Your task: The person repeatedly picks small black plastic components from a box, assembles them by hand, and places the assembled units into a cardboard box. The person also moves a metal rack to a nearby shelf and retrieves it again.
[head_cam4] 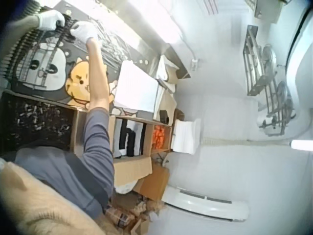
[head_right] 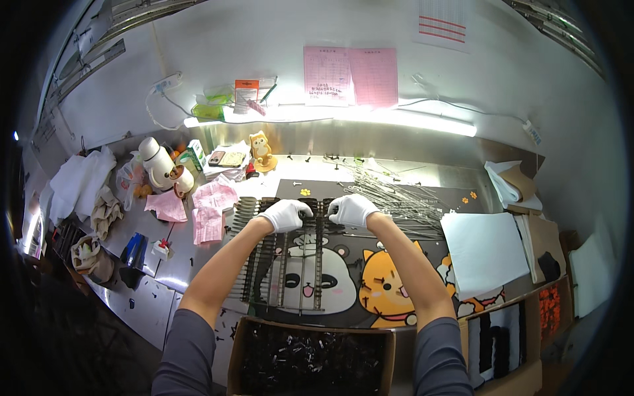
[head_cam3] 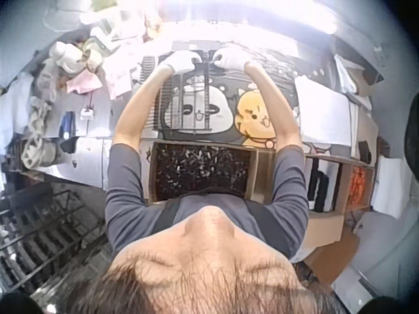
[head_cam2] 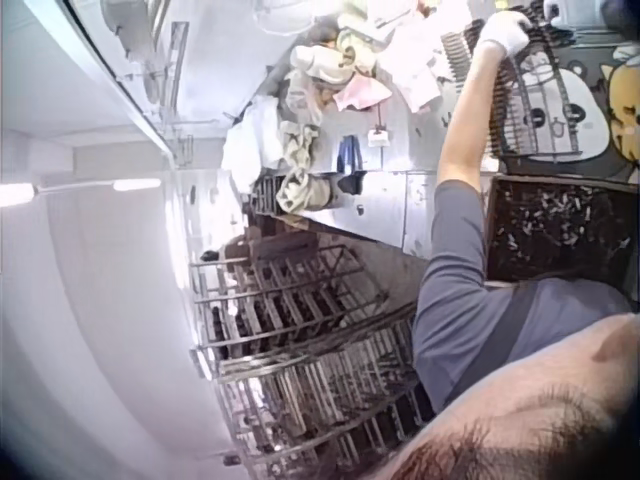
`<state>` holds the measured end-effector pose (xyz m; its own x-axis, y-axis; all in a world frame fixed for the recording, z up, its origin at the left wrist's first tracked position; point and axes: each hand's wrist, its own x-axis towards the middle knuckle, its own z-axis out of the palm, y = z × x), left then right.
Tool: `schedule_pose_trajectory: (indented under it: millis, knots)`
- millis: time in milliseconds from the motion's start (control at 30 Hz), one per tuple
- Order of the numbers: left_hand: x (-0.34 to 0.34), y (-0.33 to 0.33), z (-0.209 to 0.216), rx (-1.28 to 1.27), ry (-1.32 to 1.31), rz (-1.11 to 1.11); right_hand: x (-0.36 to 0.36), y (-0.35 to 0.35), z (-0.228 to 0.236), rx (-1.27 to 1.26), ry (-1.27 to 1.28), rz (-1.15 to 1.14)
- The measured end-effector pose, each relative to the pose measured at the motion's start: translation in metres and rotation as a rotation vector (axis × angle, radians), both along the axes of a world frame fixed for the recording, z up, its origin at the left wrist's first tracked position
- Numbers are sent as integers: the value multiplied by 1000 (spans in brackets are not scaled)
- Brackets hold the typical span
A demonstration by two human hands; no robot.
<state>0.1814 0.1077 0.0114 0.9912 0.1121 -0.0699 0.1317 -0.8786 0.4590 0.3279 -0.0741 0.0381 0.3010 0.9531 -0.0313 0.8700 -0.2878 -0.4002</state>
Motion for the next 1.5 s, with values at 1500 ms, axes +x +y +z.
schedule_pose_trajectory:
  millis: [1500]
  knots:
    - [-135, -162, -12, -594, -65, 67, -147, -138, 5, -205, 1118, -230]
